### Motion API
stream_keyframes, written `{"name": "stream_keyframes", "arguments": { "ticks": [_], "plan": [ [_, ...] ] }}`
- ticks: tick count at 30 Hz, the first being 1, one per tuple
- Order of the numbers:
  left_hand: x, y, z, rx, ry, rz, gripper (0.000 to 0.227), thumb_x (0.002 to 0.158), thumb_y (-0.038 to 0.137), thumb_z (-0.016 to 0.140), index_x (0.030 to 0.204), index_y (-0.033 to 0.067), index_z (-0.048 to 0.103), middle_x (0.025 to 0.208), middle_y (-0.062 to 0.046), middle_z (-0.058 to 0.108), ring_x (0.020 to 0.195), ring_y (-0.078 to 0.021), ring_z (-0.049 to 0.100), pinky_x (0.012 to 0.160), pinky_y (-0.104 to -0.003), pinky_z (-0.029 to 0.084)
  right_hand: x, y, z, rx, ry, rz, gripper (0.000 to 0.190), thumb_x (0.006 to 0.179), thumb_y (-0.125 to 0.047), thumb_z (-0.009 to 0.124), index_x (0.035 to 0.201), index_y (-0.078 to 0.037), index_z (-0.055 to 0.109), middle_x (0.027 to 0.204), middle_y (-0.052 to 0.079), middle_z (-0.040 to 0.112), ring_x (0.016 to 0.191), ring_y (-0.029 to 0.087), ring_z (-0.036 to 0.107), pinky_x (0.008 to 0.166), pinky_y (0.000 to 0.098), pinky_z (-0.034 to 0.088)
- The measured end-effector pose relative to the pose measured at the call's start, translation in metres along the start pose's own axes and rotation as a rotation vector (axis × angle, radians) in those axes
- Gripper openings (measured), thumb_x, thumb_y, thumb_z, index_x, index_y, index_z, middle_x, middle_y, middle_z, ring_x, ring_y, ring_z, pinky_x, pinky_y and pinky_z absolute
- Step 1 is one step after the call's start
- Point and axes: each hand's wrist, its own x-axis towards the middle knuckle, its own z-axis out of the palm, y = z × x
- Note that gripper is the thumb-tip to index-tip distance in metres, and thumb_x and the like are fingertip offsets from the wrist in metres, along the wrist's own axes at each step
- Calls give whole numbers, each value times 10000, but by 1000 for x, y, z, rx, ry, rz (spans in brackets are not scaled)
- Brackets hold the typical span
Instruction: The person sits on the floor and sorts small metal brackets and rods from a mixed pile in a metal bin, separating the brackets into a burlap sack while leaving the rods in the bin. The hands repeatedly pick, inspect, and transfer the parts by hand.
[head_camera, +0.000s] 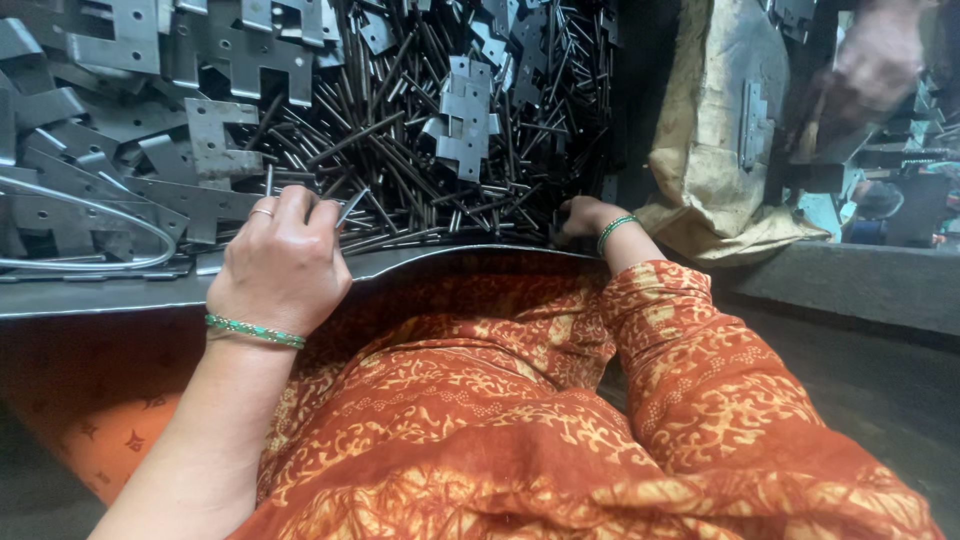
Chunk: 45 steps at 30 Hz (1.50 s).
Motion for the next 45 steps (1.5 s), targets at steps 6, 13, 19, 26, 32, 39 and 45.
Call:
{"name": "stream_keyframes", "arguments": {
  "ticks": [6, 13, 19, 26, 32, 39, 45],
  "plan": [
    [0, 2, -3, 4, 30, 0, 122, 869, 95, 691, 986, 87, 723, 986, -82, 641, 919, -281, 672, 765, -390, 592, -18, -20, 4, -105, 152, -60, 580, 798, -270, 697, 1329, -38, 700, 1326, 247, 691, 1267, 368, 652, 1092, 392, 523],
    [0, 1, -2, 9, 35, 8, 86, 876, 108, 697, 960, 90, 710, 980, -81, 633, 920, -282, 670, 759, -391, 589, -42, -14, -15, 224, 565, -177, 482, 794, -178, 715, 1226, 35, 691, 1141, 285, 710, 1125, 394, 683, 996, 408, 540],
    [1, 2, -4, 40, 30, 17, 91, 870, 109, 701, 959, 90, 706, 977, -84, 630, 904, -286, 663, 746, -387, 586, -140, -41, -82, 416, 585, -275, 386, 771, -39, 729, 1154, 3, 740, 1079, 188, 761, 1042, 288, 732, 924, 367, 573],
    [-3, 1, -4, 14, 34, 21, 79, 868, 90, 693, 946, 85, 692, 976, -88, 628, 915, -286, 660, 755, -387, 581, -134, -6, -93, 1428, 750, -530, 381, 933, -109, 655, 1297, -7, 604, 1154, 140, 700, 1045, 248, 687, 827, 347, 566],
    [0, 2, -7, 7, 29, 34, 122, 813, 65, 671, 934, 78, 682, 971, -88, 631, 914, -280, 653, 787, -375, 582, 44, 38, -21, 1106, 699, 331, 339, 904, -98, 617, 1184, 90, 651, 1136, 228, 713, 1027, 334, 703, 796, 442, 544],
    [7, 2, -13, -19, -26, -2, 204, 741, 84, 666, 943, 75, 695, 949, -85, 636, 893, -270, 648, 766, -370, 578, 98, 39, -4, 789, 639, 615, 350, 877, -154, 654, 1139, 72, 705, 1185, 260, 695, 1084, 380, 694, 858, 494, 543],
    [9, 3, -11, 10, -47, -34, 225, 776, 85, 670, 996, 92, 719, 963, -62, 642, 911, -254, 649, 789, -357, 573, 91, 48, -7, 687, 705, 719, 446, 826, -218, 744, 1196, 28, 694, 1289, 254, 652, 1194, 382, 632, 988, 457, 505]
  ]
}}
